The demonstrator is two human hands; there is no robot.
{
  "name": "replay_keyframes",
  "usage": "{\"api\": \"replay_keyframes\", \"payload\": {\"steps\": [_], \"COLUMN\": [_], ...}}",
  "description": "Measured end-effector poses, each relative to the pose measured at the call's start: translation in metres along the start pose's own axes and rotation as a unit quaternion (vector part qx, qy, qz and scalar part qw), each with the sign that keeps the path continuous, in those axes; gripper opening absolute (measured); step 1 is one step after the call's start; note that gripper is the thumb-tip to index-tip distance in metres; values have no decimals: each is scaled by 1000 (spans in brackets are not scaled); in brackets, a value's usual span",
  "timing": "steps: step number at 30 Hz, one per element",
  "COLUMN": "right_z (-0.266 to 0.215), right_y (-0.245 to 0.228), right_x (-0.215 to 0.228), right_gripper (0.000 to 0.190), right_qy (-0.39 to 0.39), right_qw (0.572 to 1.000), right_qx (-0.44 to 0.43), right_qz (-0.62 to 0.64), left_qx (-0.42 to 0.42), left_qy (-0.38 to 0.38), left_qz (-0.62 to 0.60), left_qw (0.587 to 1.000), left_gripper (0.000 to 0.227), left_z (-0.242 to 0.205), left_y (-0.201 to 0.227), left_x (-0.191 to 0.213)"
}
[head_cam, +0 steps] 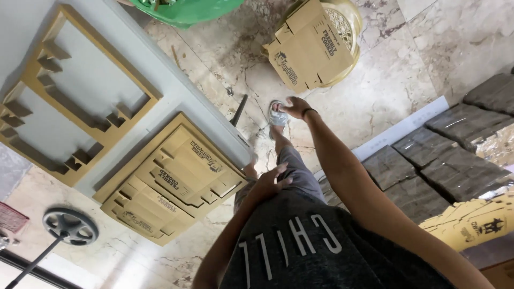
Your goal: The person uses a knife to cut flat cardboard pieces on a white table. They repeatedly position the cardboard, cut along the edges, and stack the cut pieces.
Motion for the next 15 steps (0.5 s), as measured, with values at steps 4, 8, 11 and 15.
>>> {"api": "replay_keyframes", "payload": {"steps": [4, 8, 11, 15], "right_z": [66, 96, 84, 39], "right_y": [-26, -10, -13, -25], "right_x": [-7, -6, 9, 6], "right_gripper": [70, 70, 67, 57], "right_qy": [130, 165, 185, 53], "right_qw": [988, 984, 980, 998], "right_qx": [44, -7, -6, -34], "right_qz": [-68, -68, -65, -10], "left_qx": [24, 106, 42, -434], "left_qy": [110, 138, 199, 296], "left_qz": [41, 40, 117, 416], "left_qw": [993, 984, 972, 742], "left_gripper": [66, 77, 62, 11], "left_z": [-26, -21, -23, -51], "left_y": [-61, -164, -213, -220], "left_x": [19, 24, 31, 10]}}
Point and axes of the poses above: each hand's wrist, its own z-axis towards the middle knuckle, its own x-axis out of the back of the hand, y = z × x, the point moved 9 cm from there along z, towards the middle knuckle, and after that the axes turned 6 degrees about -z, right-handed, at the moved point
